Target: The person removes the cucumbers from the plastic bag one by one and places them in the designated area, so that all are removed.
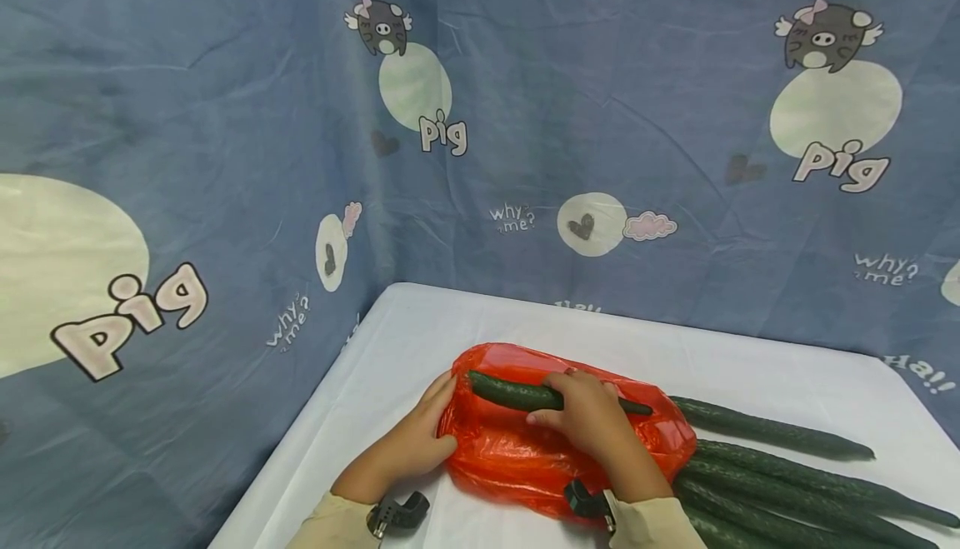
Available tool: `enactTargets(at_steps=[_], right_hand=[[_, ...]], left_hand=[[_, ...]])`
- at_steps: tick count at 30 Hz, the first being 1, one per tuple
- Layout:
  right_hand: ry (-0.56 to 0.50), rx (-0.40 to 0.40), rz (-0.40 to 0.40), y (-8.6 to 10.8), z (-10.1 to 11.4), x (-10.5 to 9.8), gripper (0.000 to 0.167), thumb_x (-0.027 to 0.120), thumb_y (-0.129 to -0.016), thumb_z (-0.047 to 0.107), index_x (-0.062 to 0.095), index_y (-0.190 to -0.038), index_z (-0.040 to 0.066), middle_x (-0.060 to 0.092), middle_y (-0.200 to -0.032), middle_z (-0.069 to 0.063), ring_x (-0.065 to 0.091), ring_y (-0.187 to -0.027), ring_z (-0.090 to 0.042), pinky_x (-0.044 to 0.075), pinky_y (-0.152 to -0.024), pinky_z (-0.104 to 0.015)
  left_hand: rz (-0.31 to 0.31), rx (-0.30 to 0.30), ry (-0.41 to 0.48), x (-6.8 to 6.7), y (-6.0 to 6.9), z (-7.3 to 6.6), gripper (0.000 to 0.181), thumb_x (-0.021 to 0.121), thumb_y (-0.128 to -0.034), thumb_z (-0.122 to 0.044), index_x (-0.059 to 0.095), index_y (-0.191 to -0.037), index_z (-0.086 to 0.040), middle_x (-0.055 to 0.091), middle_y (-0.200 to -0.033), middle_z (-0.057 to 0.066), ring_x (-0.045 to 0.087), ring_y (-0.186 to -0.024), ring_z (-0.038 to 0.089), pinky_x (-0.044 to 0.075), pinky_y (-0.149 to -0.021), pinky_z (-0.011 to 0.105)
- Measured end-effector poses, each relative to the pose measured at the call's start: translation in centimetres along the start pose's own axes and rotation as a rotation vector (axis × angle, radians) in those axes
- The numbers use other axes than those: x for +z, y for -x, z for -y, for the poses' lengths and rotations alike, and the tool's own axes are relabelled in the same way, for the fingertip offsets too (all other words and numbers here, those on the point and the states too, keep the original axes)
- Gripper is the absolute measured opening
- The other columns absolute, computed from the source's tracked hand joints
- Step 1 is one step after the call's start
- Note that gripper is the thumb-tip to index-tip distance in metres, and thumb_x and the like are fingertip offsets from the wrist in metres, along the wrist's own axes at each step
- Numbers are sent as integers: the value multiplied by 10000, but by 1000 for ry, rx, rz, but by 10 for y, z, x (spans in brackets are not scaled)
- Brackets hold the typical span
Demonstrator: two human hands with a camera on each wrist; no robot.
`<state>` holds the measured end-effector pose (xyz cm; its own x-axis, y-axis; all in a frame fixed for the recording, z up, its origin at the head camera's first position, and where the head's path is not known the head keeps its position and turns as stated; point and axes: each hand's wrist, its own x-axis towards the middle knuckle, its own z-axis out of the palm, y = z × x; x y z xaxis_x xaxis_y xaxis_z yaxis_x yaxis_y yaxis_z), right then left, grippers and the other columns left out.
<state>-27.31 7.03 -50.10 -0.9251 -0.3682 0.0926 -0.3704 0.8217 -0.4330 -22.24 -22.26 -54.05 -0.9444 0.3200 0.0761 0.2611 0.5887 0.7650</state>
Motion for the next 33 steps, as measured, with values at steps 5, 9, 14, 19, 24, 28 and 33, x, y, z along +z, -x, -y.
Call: enactTargets(at_steps=[5,9,14,19,24,28,33], right_hand=[[-13,-1,-8,2,3,-4,451,873,-767,540,743,-1124,297,688,-1033,101,606,-1001,-140,389,-796,-430],[-36,3,-1,4,5,-6,438,876,-770,531,746,-1118,300,685,-1043,101,604,-1002,-135,391,-800,-430],[-41,7,-13,6,8,-12,500,884,-767,518,748,-1188,285,699,-1123,92,620,-1069,-148,399,-849,-445],[-47,-22,-44,9,13,-18,518,896,-761,494,751,-1198,257,690,-1123,78,614,-1077,-144,405,-910,-473],[-79,-33,-34,10,16,-20,529,890,-768,492,747,-1213,245,693,-1151,75,618,-1092,-143,417,-929,-489],[-98,-40,-26,13,20,-23,560,888,-774,489,741,-1250,232,696,-1196,61,627,-1113,-158,430,-965,-513],[-78,-81,-44,17,29,-29,549,894,-769,479,742,-1238,238,686,-1121,89,613,-1019,-123,455,-948,-493]], left_hand=[[-3,19,9,-1,0,-1,980,584,-826,-60,160,-1697,-211,94,-1756,-20,135,-1604,210,225,-1260,548],[-11,25,10,0,-1,-1,967,588,-828,-60,189,-1694,-224,114,-1751,-22,152,-1602,221,238,-1255,560],[-10,5,0,-1,-1,-2,946,587,-845,-77,191,-1693,-213,109,-1753,-26,161,-1601,231,247,-1252,566],[-13,-13,-4,-2,-2,-4,935,588,-849,-81,175,-1687,-111,107,-1761,21,175,-1603,281,252,-1245,589],[-17,-19,6,0,-1,-5,939,590,-846,-73,177,-1688,-112,107,-1760,29,179,-1602,299,260,-1235,619],[-20,-9,10,0,-2,-3,956,586,-843,-69,170,-1696,-186,114,-1753,-4,184,-1598,271,262,-1238,609],[-33,31,22,0,-2,-1,1011,579,-812,-27,166,-1693,-303,136,-1741,-44,196,-1595,250,259,-1239,603]])
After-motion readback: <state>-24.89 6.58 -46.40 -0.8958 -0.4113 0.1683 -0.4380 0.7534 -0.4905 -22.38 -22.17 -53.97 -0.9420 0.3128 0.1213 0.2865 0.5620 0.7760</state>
